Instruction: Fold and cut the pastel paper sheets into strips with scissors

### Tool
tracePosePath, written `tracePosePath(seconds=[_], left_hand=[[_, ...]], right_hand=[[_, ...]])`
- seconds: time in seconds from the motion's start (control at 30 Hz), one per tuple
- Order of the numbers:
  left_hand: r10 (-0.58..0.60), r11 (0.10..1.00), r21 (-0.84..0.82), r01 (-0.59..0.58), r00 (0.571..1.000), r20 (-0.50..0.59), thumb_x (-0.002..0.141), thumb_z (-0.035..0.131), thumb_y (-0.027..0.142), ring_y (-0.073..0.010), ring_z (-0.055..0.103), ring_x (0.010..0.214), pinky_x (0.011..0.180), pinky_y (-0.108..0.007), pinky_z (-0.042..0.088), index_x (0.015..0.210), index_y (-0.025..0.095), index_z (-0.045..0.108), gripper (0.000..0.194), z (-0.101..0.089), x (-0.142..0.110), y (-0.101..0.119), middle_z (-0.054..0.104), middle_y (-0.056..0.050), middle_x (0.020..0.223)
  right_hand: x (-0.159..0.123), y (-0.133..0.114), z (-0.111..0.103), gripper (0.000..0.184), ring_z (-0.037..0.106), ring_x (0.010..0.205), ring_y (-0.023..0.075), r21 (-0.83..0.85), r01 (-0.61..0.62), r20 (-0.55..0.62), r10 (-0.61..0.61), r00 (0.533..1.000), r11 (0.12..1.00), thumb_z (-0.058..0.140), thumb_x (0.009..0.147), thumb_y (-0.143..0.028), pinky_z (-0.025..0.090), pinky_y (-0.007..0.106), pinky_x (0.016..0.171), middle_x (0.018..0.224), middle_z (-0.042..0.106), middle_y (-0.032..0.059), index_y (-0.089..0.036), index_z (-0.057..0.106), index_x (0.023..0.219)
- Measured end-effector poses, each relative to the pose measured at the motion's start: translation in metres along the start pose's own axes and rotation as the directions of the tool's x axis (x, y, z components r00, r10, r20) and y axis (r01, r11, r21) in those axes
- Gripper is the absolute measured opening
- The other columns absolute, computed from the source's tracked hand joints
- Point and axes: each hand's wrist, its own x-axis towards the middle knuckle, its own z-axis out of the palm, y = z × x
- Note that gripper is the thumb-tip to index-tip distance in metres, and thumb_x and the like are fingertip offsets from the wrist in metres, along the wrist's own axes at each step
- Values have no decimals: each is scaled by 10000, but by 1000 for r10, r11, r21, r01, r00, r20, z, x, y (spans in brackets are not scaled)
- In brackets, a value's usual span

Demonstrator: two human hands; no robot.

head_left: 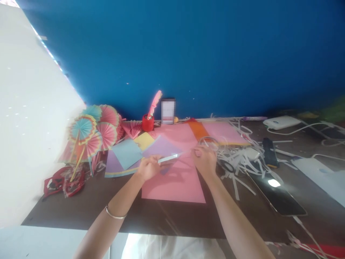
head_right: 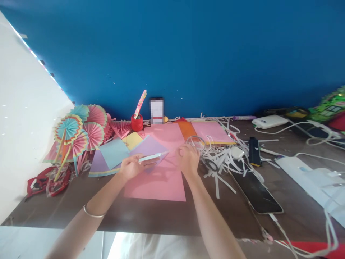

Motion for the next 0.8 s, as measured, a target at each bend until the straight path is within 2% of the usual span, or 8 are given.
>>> tracePosePath(seconds=[0.07, 0.13, 0.27, 0.33, 0.47, 0.6, 0.73, 0.8], left_hand=[[-19, 990, -134, 31, 996, 91, 539, 497, 221, -326, 536, 1063, 932, -498, 347, 514, 183, 519, 51, 0, -1, 2, 659, -95, 754], [-17, 966, -251, 62, 984, 176, 515, 484, 210, -339, 502, 1117, 967, -521, 309, 536, 177, 547, 74, 1, -3, 5, 672, -112, 824], [19, 924, -376, 68, 975, 223, 512, 485, 216, -374, 448, 1176, 1011, -529, 248, 550, 142, 575, 122, 4, -4, 11, 642, -177, 1029], [26, 906, -416, 72, 974, 226, 506, 481, 220, -384, 421, 1197, 1019, -533, 230, 553, 135, 580, 138, 3, -4, 12, 625, -196, 1067], [25, 888, -453, 81, 974, 224, 492, 466, 216, -393, 407, 1207, 1021, -545, 210, 566, 134, 591, 166, 3, -4, 13, 623, -187, 1078], [32, 886, -456, 84, 970, 240, 510, 466, 224, -395, 399, 1213, 1019, -540, 208, 518, 136, 561, 129, 4, -5, 15, 605, -203, 1112], [33, 896, -435, 87, 965, 259, 526, 470, 243, -395, 351, 1245, 1025, -529, 192, 454, 150, 488, 120, 4, -5, 16, 589, -200, 1145], [26, 905, -415, 87, 966, 258, 525, 476, 249, -392, 340, 1252, 1025, -527, 189, 452, 154, 472, 120, 4, -5, 16, 590, -196, 1143]], right_hand=[[2, 4, -1, 165, 569, 829, 225, -41, -34, -2, 34, 999, 999, 506, 736, -231, 332, 342, 755, 809, 680, 38, -194, 652, 667], [5, 7, -3, 195, 559, 865, 230, -72, -63, -8, 62, 998, 995, 487, 748, -238, 323, 344, 764, 798, 679, 42, -193, 655, 660], [8, 14, -8, 225, 544, 852, 230, -137, -128, -28, 126, 992, 982, 466, 758, -252, 317, 365, 791, 859, 680, 54, -190, 672, 692], [9, 19, -9, 223, 538, 832, 230, -170, -166, -41, 161, 986, 971, 469, 751, -245, 321, 377, 801, 875, 679, 58, -187, 678, 703], [11, 25, -12, 208, 527, 841, 238, -205, -251, -67, 242, 968, 946, 485, 736, -233, 328, 399, 810, 876, 673, 70, -180, 682, 694], [11, 28, -17, 202, 514, 886, 259, -247, -288, -37, 289, 957, 925, 491, 740, -244, 307, 455, 827, 880, 661, 78, -180, 682, 722], [13, 33, -21, 222, 507, 874, 284, -315, -350, -56, 350, 935, 882, 442, 728, -180, 300, 488, 800, 789, 640, 115, -146, 660, 709], [14, 32, -23, 238, 501, 899, 314, -321, -363, -94, 352, 931, 875, 431, 734, -180, 300, 505, 794, 832, 631, 150, -119, 659, 770]])
